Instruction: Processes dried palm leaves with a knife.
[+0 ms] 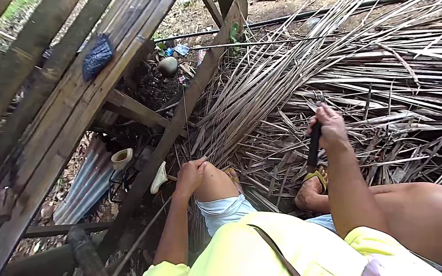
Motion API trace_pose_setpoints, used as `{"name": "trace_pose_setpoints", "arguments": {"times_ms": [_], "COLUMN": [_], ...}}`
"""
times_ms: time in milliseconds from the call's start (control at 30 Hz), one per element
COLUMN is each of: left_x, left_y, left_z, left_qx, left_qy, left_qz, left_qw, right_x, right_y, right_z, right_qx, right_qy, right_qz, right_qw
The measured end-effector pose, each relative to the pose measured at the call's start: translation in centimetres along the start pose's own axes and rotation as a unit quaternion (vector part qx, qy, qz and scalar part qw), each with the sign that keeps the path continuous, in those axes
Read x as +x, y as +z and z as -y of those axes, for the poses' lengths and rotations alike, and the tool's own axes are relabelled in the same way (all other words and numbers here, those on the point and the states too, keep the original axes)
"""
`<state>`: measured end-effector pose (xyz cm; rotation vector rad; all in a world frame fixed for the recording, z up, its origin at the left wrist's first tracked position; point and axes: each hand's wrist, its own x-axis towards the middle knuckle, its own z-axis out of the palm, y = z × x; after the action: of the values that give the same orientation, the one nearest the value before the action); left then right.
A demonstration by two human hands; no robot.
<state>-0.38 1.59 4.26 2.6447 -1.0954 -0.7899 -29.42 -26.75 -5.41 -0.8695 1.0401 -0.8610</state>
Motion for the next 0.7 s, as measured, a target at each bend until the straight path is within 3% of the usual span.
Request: {"name": "trace_pose_setpoints", "arguments": {"times_ms": [100, 200, 433, 700], "left_x": [0.1, 0.0, -0.7, -1.6], "left_y": [1.6, 2.4, 3.5, 3.5], "left_z": [-3.3, -5.1, -6.3, -7.5], "left_qx": [0.054, 0.087, 0.165, 0.166], "left_qy": [0.01, 0.016, 0.029, 0.032], "left_qz": [-0.037, -0.04, -0.031, 0.001], "left_qw": [0.998, 0.995, 0.985, 0.986], "right_x": [-5.0, -6.8, -7.5, -7.4], "right_y": [5.7, 9.2, 10.8, 10.4], "right_z": [-2.4, -5.3, -8.2, -9.2], "right_qx": [-0.022, -0.04, -0.022, 0.01], "right_qy": [0.051, 0.108, 0.145, 0.157], "right_qz": [0.202, 0.318, 0.322, 0.313], "right_qw": [0.978, 0.941, 0.935, 0.937]}}
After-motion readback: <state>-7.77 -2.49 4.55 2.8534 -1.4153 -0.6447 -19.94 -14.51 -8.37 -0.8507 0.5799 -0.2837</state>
